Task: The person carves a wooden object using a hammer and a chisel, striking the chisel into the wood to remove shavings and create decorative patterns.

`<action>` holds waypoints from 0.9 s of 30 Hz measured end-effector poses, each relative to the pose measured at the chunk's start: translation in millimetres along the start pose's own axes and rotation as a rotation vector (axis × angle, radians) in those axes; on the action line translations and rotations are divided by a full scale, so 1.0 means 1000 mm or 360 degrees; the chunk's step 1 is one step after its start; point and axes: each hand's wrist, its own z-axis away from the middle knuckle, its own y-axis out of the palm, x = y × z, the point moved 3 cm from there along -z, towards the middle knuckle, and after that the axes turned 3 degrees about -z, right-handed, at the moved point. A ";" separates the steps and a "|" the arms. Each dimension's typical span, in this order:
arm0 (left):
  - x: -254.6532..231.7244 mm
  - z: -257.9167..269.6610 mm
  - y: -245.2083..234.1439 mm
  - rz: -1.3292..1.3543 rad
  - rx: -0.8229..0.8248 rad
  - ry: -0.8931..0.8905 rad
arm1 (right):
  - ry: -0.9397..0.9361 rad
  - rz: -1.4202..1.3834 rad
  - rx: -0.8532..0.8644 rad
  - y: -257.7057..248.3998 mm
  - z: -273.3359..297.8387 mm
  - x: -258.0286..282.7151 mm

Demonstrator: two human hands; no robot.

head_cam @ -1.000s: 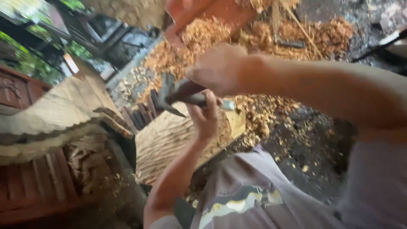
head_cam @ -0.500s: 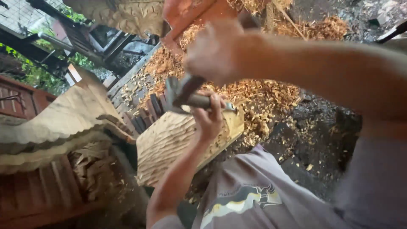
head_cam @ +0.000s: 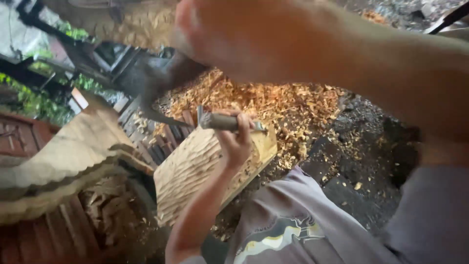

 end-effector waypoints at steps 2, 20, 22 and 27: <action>0.005 0.005 0.002 0.0089 0.0006 0.0032 | 0.0113 -0.0175 -0.0376 -0.004 0.003 -0.002; 0.024 0.004 0.008 -0.0062 0.0021 0.0123 | -0.0150 -0.0919 -0.0048 -0.005 0.018 -0.008; 0.015 0.010 0.010 -0.0180 0.0022 0.0251 | -0.0069 -0.0640 0.0266 -0.004 0.022 0.000; 0.005 0.003 0.016 -0.0525 0.0095 0.0396 | 0.0415 -0.0446 0.1656 0.023 0.044 0.015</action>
